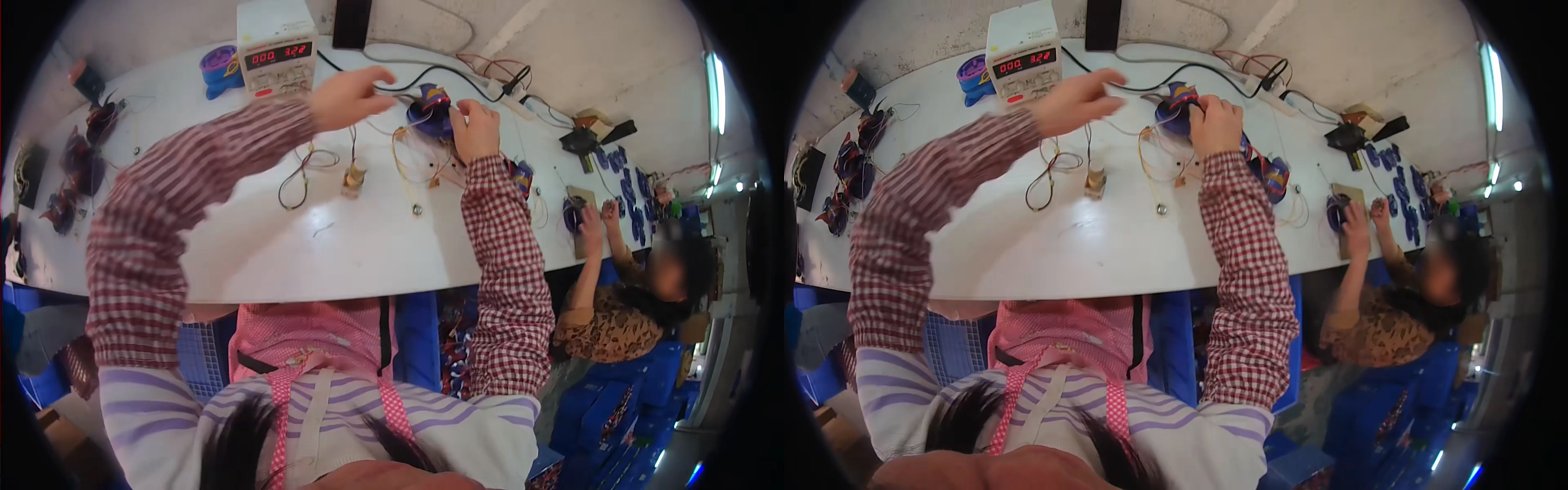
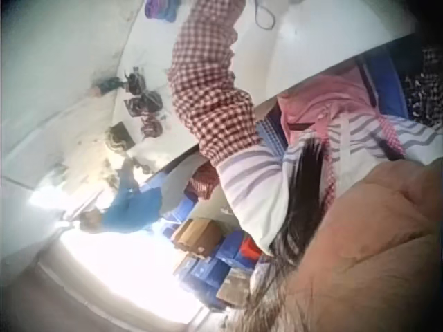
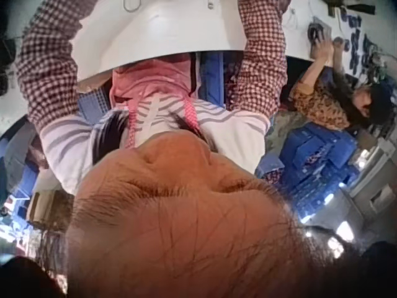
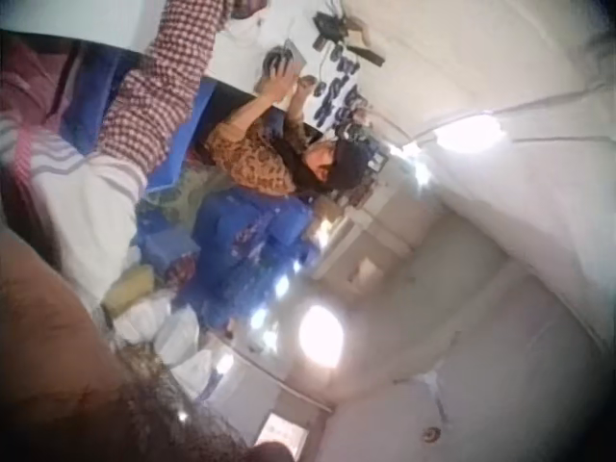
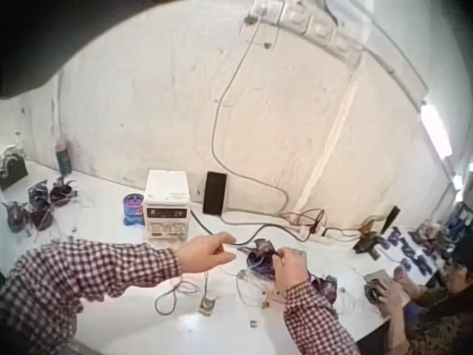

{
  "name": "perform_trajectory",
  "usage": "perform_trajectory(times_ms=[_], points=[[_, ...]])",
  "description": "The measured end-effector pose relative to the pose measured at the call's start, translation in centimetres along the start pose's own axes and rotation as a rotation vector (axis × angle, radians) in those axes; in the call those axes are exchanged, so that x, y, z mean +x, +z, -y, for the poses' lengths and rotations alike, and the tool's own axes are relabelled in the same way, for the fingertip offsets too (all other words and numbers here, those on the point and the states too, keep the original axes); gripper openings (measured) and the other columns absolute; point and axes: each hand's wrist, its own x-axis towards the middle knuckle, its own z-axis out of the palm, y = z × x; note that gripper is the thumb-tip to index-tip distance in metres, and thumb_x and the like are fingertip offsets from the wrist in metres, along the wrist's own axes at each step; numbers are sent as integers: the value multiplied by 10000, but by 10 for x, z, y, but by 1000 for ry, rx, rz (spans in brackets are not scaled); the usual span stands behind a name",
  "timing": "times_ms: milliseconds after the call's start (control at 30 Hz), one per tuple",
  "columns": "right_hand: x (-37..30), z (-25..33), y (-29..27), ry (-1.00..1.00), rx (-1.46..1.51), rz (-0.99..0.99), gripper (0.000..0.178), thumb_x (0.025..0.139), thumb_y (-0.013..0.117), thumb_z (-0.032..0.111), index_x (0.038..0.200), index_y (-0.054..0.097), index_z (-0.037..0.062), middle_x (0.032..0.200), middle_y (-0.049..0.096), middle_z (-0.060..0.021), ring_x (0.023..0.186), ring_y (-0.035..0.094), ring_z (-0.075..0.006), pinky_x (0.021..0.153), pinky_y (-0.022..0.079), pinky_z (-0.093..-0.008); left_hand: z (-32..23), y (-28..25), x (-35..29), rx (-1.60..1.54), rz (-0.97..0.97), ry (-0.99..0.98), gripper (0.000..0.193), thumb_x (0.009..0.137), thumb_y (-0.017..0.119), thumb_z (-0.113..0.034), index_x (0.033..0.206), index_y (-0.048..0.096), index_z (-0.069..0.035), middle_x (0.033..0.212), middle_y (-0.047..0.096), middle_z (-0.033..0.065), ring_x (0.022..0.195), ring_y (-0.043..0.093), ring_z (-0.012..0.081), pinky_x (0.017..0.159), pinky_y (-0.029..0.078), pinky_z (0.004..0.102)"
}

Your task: Assembling small electronic toys by connecting wires and components at a workbench.

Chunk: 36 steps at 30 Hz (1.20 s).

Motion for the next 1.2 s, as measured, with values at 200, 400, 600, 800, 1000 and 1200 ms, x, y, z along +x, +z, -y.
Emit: perform_trajectory(times_ms=[200,400,600,800,1000,1200], points=[[73,-42,29,240,-474,570,341,823,573,308,1123,638,159,1085,652,-61,1091,525,-285,880,463,-366,31,83,122,147,64,-147,802,835,467,-637,1356,314,-47,1079,615,197,939,621,343,808,484,402],[90,-74,76,180,-347,898,364,810,584,339,1083,659,110,1063,654,-107,972,598,-319,842,489,-383,43,117,161,181,149,-333,861,788,467,-696,1337,328,-48,1145,592,204,997,607,351,852,479,400],[74,-37,58,311,-149,774,338,788,625,305,990,670,38,996,650,-156,858,618,-352,773,498,-412,61,104,164,168,165,-332,897,743,537,-691,1322,323,-41,1153,590,181,978,615,330,832,489,387],[64,-2,42,212,-202,471,303,763,667,266,935,671,17,874,649,-185,805,620,-351,735,493,-403,45,81,142,-93,108,-315,885,719,619,-642,1308,333,-47,1106,601,147,913,616,288,773,496,405],[59,-3,17,76,5,227,251,757,672,224,902,661,19,876,605,-178,811,596,-350,729,485,-399,13,56,124,-674,57,-264,809,736,658,-566,1289,352,-61,1040,596,124,833,602,225,680,492,358],[61,-13,-59,-120,-39,-58,261,759,673,173,973,633,30,919,601,-158,825,592,-314,734,483,-377,-49,47,117,-820,-223,-74,727,703,774,-267,1262,362,-52,1086,563,143,814,608,180,660,495,259]])
